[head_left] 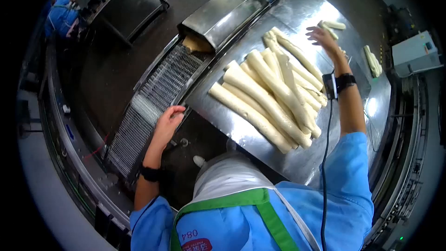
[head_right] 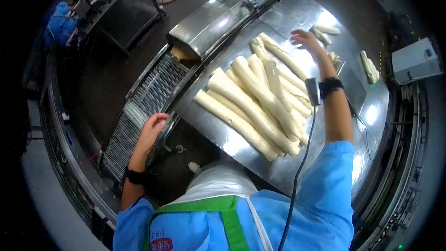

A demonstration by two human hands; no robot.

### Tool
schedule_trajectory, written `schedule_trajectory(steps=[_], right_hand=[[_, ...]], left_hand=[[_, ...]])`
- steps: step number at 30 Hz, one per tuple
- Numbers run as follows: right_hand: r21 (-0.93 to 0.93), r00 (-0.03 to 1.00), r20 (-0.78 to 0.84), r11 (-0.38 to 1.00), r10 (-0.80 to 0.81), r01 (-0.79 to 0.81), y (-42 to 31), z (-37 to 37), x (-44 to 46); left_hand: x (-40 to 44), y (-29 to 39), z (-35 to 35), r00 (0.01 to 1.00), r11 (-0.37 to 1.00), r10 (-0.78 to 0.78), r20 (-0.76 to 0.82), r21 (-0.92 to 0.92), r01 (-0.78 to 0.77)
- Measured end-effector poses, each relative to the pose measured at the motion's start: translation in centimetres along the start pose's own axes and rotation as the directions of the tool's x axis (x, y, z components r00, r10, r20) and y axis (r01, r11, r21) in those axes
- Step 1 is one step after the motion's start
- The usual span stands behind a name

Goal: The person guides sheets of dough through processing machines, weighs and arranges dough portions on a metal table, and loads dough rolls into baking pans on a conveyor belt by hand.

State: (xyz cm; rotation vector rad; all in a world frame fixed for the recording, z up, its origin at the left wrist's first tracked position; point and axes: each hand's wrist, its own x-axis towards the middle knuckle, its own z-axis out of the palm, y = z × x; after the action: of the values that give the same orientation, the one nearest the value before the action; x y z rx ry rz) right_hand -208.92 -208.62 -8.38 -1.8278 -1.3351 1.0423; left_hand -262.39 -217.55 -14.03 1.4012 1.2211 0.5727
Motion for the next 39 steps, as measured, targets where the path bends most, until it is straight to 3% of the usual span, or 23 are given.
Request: schedule_trajectory(steps=[3,5,7,9,10,11,14,18,20,21,23,25,27,29,31,32,33,35,39], right_hand=[[-0.151,0.961,0.272,0.988,0.045,-0.004,0.3,7.4,-2.3],[-0.249,0.914,0.365,0.927,-0.177,0.279,1.5,11.8,-3.7],[-0.313,0.924,0.344,0.907,-0.169,0.282,0.2,15.7,-6.4],[-0.246,0.938,0.278,0.929,-0.207,0.278,0.3,19.4,-8.1],[-0.274,0.922,0.256,0.893,-0.289,0.357,0.4,21.1,-8.4],[-0.358,0.932,0.254,0.870,-0.259,0.340,-0.7,22.6,-8.9],[-0.338,0.896,0.262,0.835,-0.359,0.434,-1.1,27.5,-8.8],[-0.492,0.874,0.341,0.726,-0.346,0.480,-4.1,33.6,-5.6],[-0.532,0.882,0.225,0.707,-0.413,0.467,-5.1,36.6,-1.9],[-0.620,0.912,0.179,0.678,-0.368,0.395,-6.2,37.9,-0.3],[-0.689,0.904,0.108,0.624,-0.414,0.368,-7.6,39.9,2.9],[-0.773,0.860,0.093,0.509,-0.501,0.380,-7.6,41.8,5.1],[-0.763,0.926,0.122,0.564,-0.356,0.317,-8.5,43.2,6.3],[-0.700,0.874,0.095,0.592,-0.476,0.399,-8.3,44.3,6.6],[-0.566,0.908,0.160,0.717,-0.388,0.406,-8.6,43.6,6.0],[-0.512,0.897,0.141,0.745,-0.418,0.427,-9.1,43.2,5.3],[-0.419,0.868,0.178,0.763,-0.463,0.492,-9.5,42.3,4.6],[-0.245,0.842,0.101,0.807,-0.530,0.537,-12.1,39.8,1.6],[0.099,0.777,0.066,0.779,-0.627,0.620,-17.4,35.6,-3.2]], left_hand=[[0.1,-0.3,0.9,0.999,0.999,0.040,0.006,0.036,-0.040],[0.3,-0.7,1.1,0.999,0.999,0.031,0.011,0.027,-0.032],[0.0,-0.9,1.0,0.998,0.998,-0.046,0.043,0.046,0.044],[0.2,-1.8,0.5,0.996,0.998,-0.052,0.070,0.044,0.049],[0.5,-2.4,0.0,0.994,0.998,-0.051,0.099,0.045,0.047],[0.9,-3.0,-0.5,0.994,0.998,-0.051,0.098,0.051,0.046],[1.4,-3.3,-1.9,0.991,0.996,0.037,0.132,0.081,-0.048],[0.9,-3.4,-4.3,0.988,0.997,0.074,0.136,0.009,-0.076],[-0.4,-3.2,-6.2,0.991,0.999,0.039,0.129,0.013,-0.041],[-1.3,-3.1,-7.1,0.992,1.000,0.015,0.123,-0.011,-0.013],[-2.8,-4.8,-9.4,0.992,0.997,-0.070,0.105,0.020,0.068],[-4.3,-6.2,-11.9,0.996,0.998,-0.055,0.069,0.011,0.054],[-5.4,-7.5,-13.8,0.999,0.998,-0.054,0.008,-0.012,0.054],[-6.1,-7.5,-15.2,0.981,0.979,-0.196,0.001,-0.047,0.196],[-6.1,-7.8,-15.6,0.979,0.975,-0.201,0.026,-0.092,0.203],[-5.7,-7.8,-15.8,0.976,0.967,-0.216,0.028,-0.130,0.218],[-5.1,-7.8,-15.7,0.980,0.971,-0.195,0.038,-0.134,0.199],[-3.6,-7.7,-15.0,0.996,0.996,-0.079,0.049,-0.024,0.080],[-0.6,-5.2,-12.8,0.993,0.997,-0.029,0.113,0.080,0.020]])
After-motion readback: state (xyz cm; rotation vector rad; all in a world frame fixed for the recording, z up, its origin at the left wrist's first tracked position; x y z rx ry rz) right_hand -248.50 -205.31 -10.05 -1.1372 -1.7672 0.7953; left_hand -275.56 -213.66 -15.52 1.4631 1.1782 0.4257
